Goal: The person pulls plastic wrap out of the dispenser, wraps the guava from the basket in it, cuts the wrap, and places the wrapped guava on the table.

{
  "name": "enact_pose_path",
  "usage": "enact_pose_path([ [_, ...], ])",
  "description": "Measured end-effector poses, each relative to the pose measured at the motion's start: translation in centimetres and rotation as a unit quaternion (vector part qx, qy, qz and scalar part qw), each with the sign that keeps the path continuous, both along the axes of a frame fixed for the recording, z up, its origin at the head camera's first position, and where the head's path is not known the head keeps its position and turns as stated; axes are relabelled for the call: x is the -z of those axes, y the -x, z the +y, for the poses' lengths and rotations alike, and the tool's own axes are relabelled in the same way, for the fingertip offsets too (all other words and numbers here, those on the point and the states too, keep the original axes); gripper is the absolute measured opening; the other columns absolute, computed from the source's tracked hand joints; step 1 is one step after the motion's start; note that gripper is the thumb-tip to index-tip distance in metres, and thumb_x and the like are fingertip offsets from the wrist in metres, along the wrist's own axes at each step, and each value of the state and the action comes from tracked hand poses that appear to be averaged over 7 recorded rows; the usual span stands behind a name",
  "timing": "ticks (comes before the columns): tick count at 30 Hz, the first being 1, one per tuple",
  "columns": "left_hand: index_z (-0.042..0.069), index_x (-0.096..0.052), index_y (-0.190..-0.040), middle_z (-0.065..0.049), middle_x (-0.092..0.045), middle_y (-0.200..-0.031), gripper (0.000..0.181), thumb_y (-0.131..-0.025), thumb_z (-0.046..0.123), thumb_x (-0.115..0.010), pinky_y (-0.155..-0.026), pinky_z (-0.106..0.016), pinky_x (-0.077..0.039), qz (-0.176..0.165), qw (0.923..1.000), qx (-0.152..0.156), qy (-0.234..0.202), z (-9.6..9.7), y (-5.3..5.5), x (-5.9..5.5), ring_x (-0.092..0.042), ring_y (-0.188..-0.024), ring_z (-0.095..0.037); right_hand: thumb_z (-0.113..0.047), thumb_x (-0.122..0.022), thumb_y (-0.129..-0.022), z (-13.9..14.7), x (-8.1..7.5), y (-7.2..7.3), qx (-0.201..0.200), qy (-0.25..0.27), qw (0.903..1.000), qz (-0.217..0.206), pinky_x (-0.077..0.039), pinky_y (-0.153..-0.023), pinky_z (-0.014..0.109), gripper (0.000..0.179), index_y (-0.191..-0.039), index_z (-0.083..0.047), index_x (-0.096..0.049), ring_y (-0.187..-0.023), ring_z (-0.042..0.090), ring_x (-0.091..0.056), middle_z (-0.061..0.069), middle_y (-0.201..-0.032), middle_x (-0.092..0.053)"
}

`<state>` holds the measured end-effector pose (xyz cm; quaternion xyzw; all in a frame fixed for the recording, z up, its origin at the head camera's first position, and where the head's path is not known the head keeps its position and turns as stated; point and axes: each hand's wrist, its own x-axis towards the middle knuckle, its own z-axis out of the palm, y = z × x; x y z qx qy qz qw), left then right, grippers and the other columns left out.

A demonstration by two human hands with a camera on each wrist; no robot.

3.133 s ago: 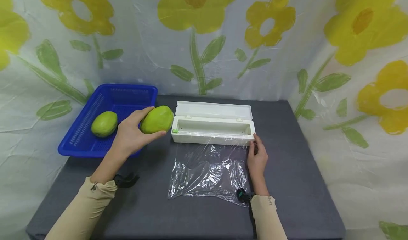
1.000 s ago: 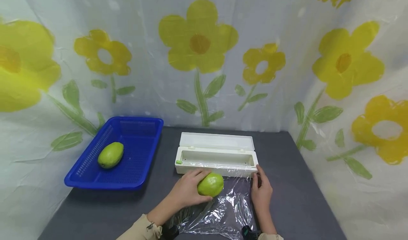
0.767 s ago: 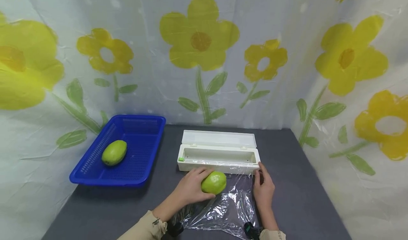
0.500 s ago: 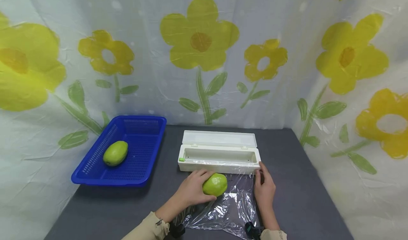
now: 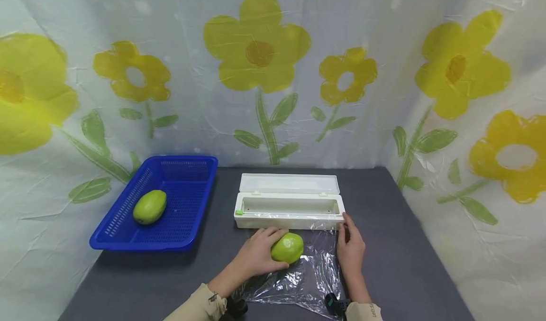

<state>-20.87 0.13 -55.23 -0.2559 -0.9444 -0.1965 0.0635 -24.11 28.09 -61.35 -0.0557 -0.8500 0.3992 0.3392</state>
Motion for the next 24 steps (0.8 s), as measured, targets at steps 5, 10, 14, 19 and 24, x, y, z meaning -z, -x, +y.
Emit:
enact_pose_path([
  [5,0.028,-0.051,-0.144,0.006,-0.058,-0.123,0.091,-0.065,0.058,-0.085,-0.074,-0.033,-0.054,-0.003,0.9998,0.006,0.019,-0.9,0.3,-0.2,-0.056,-0.103,-0.017,-0.012,-0.064,-0.096,-1.2,0.4,0.5,-0.005,0.013,0.9999,0.0,-0.055,-0.076,0.027,0.043,-0.138,-0.022,-0.06,-0.1,0.028,-0.07,0.01,-0.113,-0.071],
  [10,0.029,-0.049,-0.145,0.005,-0.057,-0.123,0.092,-0.066,0.057,-0.085,-0.07,-0.034,-0.054,0.002,0.9992,0.011,0.039,-1.2,0.6,-0.7,-0.056,-0.104,-0.017,-0.015,-0.063,-0.098,-1.6,0.5,0.9,-0.011,0.021,0.9997,0.009,-0.045,-0.078,0.005,0.042,-0.139,-0.02,-0.059,-0.099,0.028,-0.07,0.011,-0.112,-0.071],
  [14,0.028,-0.045,-0.149,0.003,-0.056,-0.125,0.094,-0.069,0.059,-0.082,-0.068,-0.033,-0.054,0.001,0.9989,0.014,0.045,0.0,0.2,-0.3,-0.056,-0.106,-0.018,-0.012,-0.063,-0.097,-0.5,0.0,0.3,-0.01,0.01,0.9998,0.011,-0.036,-0.078,-0.003,0.043,-0.139,-0.017,-0.059,-0.099,0.03,-0.07,0.014,-0.113,-0.071],
  [19,0.03,-0.042,-0.15,0.002,-0.054,-0.127,0.094,-0.071,0.062,-0.079,-0.064,-0.03,-0.052,-0.009,0.9994,0.024,0.024,1.6,-0.3,0.4,-0.055,-0.106,-0.019,-0.008,-0.065,-0.095,1.1,-0.5,-0.5,0.005,0.002,1.0,-0.001,-0.034,-0.074,-0.004,0.044,-0.138,-0.019,-0.06,-0.097,0.027,-0.068,0.012,-0.115,-0.07],
  [24,0.031,-0.042,-0.15,0.002,-0.055,-0.127,0.095,-0.069,0.061,-0.081,-0.066,-0.032,-0.053,-0.01,0.9994,0.005,0.033,0.7,-0.1,0.1,-0.055,-0.107,-0.018,-0.013,-0.063,-0.097,0.1,-0.1,0.0,-0.012,0.0,0.9999,-0.004,-0.036,-0.076,-0.003,0.044,-0.141,-0.02,-0.058,-0.098,0.027,-0.068,0.013,-0.116,-0.07],
])
